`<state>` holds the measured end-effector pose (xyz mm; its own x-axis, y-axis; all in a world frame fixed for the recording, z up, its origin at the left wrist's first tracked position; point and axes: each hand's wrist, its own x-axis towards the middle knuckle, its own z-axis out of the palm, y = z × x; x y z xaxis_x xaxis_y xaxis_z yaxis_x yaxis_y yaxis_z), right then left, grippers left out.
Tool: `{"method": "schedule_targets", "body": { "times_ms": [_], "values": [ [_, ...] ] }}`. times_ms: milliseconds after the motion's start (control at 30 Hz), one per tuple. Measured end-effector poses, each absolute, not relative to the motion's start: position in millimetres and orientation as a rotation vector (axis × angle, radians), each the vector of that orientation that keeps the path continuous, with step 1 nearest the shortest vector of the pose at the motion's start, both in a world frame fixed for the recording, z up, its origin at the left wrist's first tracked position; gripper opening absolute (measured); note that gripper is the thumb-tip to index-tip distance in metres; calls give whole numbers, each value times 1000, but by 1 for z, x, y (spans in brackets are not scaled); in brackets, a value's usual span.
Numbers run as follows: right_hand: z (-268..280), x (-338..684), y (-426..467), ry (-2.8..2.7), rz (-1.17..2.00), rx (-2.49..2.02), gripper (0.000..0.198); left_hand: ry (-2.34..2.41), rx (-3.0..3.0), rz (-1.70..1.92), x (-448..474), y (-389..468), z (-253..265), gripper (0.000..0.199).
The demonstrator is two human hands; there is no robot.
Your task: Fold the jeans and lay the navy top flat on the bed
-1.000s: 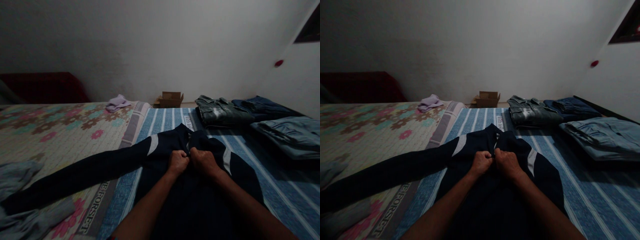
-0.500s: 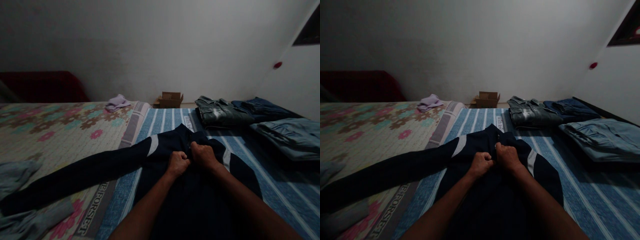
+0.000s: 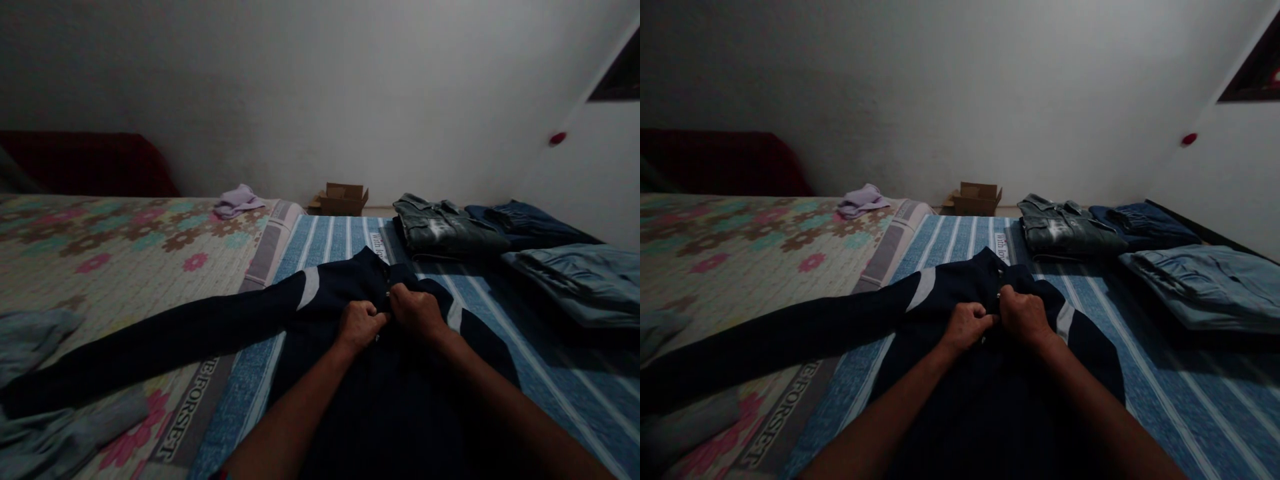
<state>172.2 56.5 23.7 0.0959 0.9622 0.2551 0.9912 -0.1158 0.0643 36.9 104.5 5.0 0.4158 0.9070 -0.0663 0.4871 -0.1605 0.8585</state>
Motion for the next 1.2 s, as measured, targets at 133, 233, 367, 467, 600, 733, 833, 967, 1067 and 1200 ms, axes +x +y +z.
{"method": "schedule_targets", "body": {
  "times_ms": [133,233,367,467,600,733,833,967,1067,1200],
  "values": [
    [25,173,54,-2019,-380,-2193,24,1247,1829,631,40,104,6,30],
    [25,171,54,-2044,-397,-2167,22,1249,1797,666,41,104,6,29],
    [22,168,54,-2072,-421,-2160,17,1242,1761,655,41,105,5,24],
    [18,165,55,-2068,-434,-2173,16,1239,1745,637,42,105,4,24],
    [13,161,57,-2051,-440,-2193,13,1231,1732,610,42,107,2,23],
    [12,160,57,-2041,-440,-2203,14,1205,1724,590,42,108,2,24],
    [12,161,58,-2031,-437,-2208,15,1189,1723,584,41,108,2,25],
    [12,164,59,-2023,-433,-2201,15,1190,1731,590,41,108,1,25],
    [12,170,59,-2030,-420,-2179,18,1211,1748,608,41,108,-1,25],
    [12,177,55,-2047,-411,-2130,23,1227,1780,630,42,107,-1,27]
  ]
}}
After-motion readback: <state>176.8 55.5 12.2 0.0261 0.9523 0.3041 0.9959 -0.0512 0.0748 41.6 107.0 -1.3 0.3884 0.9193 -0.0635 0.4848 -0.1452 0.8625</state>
